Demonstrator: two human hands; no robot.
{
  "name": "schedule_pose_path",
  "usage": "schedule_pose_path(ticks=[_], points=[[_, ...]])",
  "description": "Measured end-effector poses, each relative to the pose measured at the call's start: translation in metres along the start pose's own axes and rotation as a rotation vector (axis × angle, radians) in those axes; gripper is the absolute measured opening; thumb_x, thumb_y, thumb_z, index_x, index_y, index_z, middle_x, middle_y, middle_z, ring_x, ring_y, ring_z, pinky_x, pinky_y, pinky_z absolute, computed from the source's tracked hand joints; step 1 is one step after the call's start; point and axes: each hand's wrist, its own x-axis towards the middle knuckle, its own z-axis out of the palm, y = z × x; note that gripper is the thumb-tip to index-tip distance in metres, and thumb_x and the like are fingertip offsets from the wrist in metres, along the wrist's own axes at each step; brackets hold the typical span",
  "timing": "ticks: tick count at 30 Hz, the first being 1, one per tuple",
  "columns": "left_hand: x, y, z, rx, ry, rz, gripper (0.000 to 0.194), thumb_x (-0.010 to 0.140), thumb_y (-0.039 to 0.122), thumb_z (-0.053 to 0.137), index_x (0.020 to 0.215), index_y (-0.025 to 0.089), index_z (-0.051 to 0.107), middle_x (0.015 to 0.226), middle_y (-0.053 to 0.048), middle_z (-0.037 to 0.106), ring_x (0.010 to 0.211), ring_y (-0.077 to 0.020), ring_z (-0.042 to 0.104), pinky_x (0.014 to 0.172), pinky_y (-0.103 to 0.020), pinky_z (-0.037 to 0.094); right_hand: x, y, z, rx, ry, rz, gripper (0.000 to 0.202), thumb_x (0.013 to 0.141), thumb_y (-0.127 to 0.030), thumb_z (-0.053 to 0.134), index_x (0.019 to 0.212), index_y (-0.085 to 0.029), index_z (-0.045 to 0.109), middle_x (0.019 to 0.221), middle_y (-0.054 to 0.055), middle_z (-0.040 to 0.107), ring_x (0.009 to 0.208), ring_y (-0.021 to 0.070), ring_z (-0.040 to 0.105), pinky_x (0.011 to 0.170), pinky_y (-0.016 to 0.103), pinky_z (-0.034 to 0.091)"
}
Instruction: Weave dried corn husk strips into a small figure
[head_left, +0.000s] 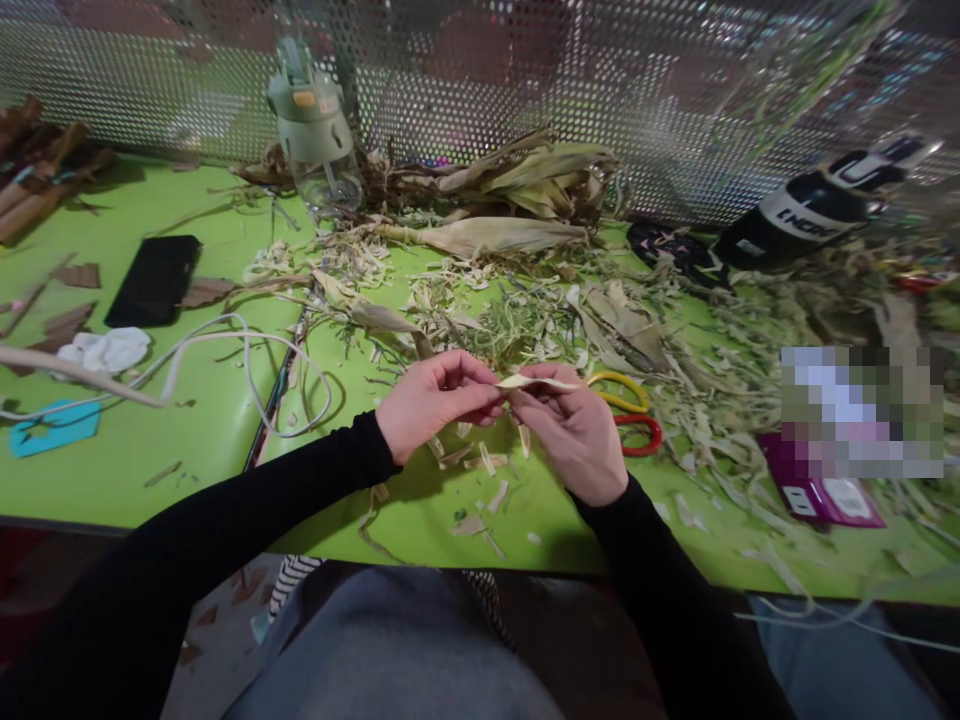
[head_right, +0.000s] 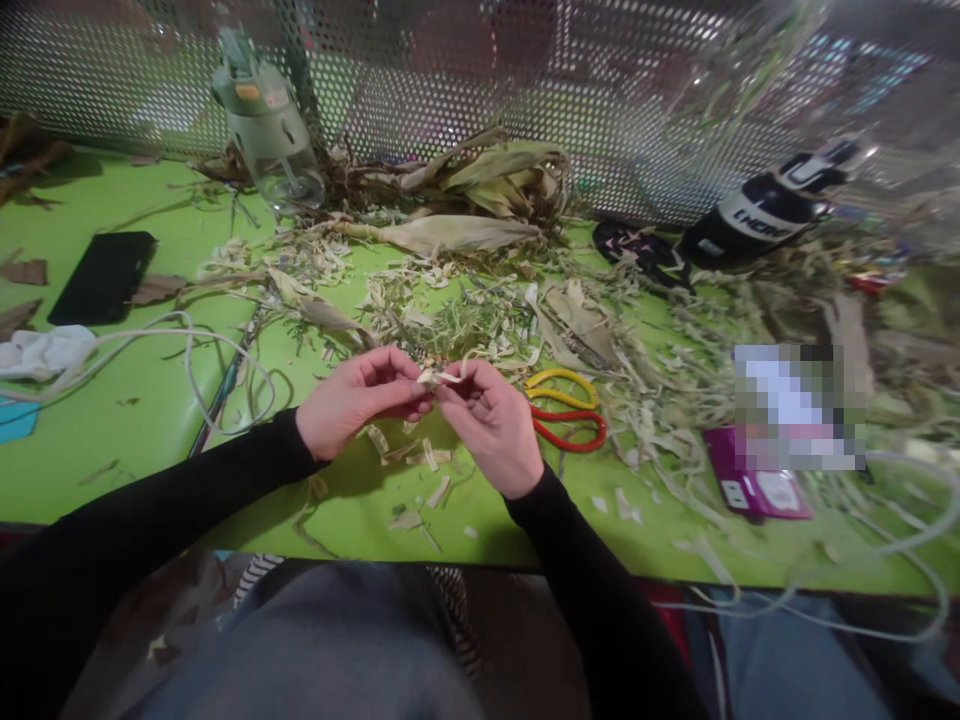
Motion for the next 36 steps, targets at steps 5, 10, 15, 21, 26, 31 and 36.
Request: schedule_pose_path(ticks=[5,10,15,21,26,31,36], points=[[-0.0002,-0.0022,0.0006,0.131,-0.016,0.110,0.009,0.074,0.008,0.064,0.074,0.012,0.056,0.063,0.002,0.063,0.057,-0.0059,0.062,0.061,-0.020,0.052,-0.0006,0.0003,-0.0016,0.071,-0.006,0.027,0.018,0.075,-0.032,0.067,0.085,-0.020,0.059,0.075,-0.001,0.059,0.060,0.0103,0.054,0.055,0.024,0.047],[-0.0009,-0.0029,0.0018,0.198,-0.019,0.170,0.008,0.074,0.010,0.064,0.073,0.013,0.056,0.061,0.003,0.061,0.056,-0.0058,0.060,0.059,-0.019,0.050,0.0003,-0.0031,0.0012,0.094,-0.015,0.033,0.016,0.074,-0.030,0.068,0.081,-0.020,0.058,0.077,0.000,0.060,0.064,0.0117,0.056,0.059,0.026,0.049],[-0.0015,-0.0065,0.0011,0.244,-0.028,0.234,0.010,0.075,0.018,0.065,0.075,0.013,0.057,0.065,0.001,0.061,0.059,-0.0068,0.060,0.061,-0.020,0.050,-0.0005,-0.0014,0.0020,0.159,0.004,0.087,0.010,0.076,-0.024,0.065,0.075,-0.019,0.057,0.064,-0.005,0.053,0.052,0.0063,0.046,0.050,0.020,0.039],[-0.0027,-0.0070,-0.0034,0.549,-0.043,0.420,0.010,0.075,0.019,0.066,0.082,0.015,0.060,0.071,0.001,0.063,0.060,-0.0061,0.056,0.060,-0.018,0.046,-0.0015,-0.0001,0.0038,0.278,0.010,0.132,0.013,0.074,-0.026,0.068,0.076,-0.018,0.057,0.067,-0.004,0.054,0.053,0.0057,0.047,0.050,0.019,0.040],[-0.0006,-0.0063,-0.0036,0.438,-0.008,0.289,0.016,0.077,0.028,0.066,0.079,0.014,0.057,0.068,0.001,0.061,0.059,-0.0078,0.058,0.058,-0.020,0.047,-0.0017,-0.0016,0.0024,0.242,0.007,0.088,0.019,0.076,-0.032,0.069,0.085,-0.019,0.058,0.068,-0.003,0.056,0.054,0.0071,0.050,0.051,0.021,0.044],[0.0026,-0.0034,-0.0037,0.215,-0.068,0.105,0.013,0.073,0.017,0.065,0.074,0.014,0.052,0.065,0.002,0.060,0.062,-0.0076,0.060,0.060,-0.020,0.050,-0.0006,-0.0045,-0.0015,0.099,-0.056,0.018,0.020,0.076,-0.034,0.070,0.085,-0.020,0.059,0.071,-0.002,0.059,0.057,0.0085,0.054,0.054,0.022,0.047],[0.0027,-0.0016,-0.0023,0.154,-0.030,0.079,0.013,0.071,0.008,0.063,0.069,0.014,0.051,0.062,0.005,0.058,0.056,-0.0045,0.058,0.057,-0.018,0.049,-0.0009,-0.0027,0.0007,-0.054,-0.020,-0.035,0.017,0.080,-0.035,0.065,0.084,-0.020,0.057,0.070,-0.002,0.059,0.057,0.0092,0.052,0.054,0.023,0.046]])
